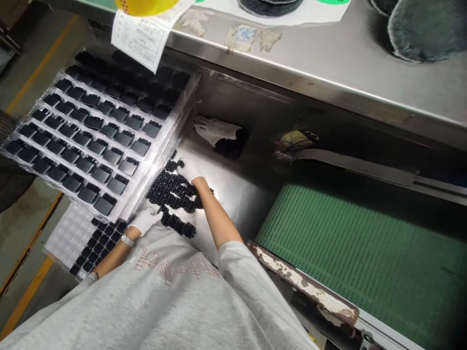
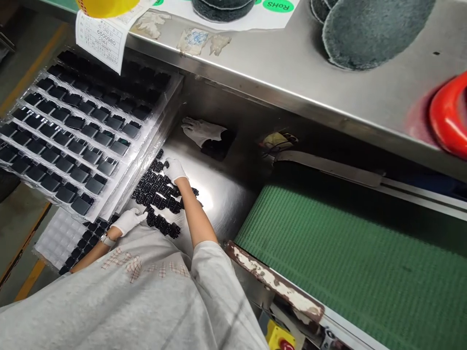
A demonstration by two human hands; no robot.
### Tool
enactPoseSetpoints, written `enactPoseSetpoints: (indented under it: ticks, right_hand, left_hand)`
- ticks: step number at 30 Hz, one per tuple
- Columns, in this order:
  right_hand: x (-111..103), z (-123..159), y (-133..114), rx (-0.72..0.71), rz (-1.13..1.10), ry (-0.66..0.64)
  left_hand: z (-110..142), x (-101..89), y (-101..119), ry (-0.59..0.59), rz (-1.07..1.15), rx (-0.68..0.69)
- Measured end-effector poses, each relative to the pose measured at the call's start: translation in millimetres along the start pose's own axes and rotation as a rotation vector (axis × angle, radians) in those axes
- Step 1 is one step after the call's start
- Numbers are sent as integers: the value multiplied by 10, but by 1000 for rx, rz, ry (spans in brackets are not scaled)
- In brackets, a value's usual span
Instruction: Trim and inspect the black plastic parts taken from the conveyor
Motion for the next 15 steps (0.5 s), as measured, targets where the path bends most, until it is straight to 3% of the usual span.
enactPoseSetpoints:
  ticks: [5,10,13,15]
  right_hand:
    - [-7,-202,-73,10,-46,23]
    - [21,-291,-122,-19,-105,0]
    - [-23,-110,-113,-13,-94,0]
    - [-103,196,-112,9,-62,22]
  left_hand:
    - [-41,153,-28,-49,167,-56]
    - [-156,271,-81,11,359,-123]
    - [-169,286,-50,52,468,-152]
    - [-112,285,13,48,514,-153]
Point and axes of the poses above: each hand's wrist, its own z-axis away from the middle knuckle, its own x-axis out of the palm, y = z × x, the point moved 6 cm from there along -z, towards the middle knuckle, and after that the axes turned 15 degrees about z, right-handed, at the moved point
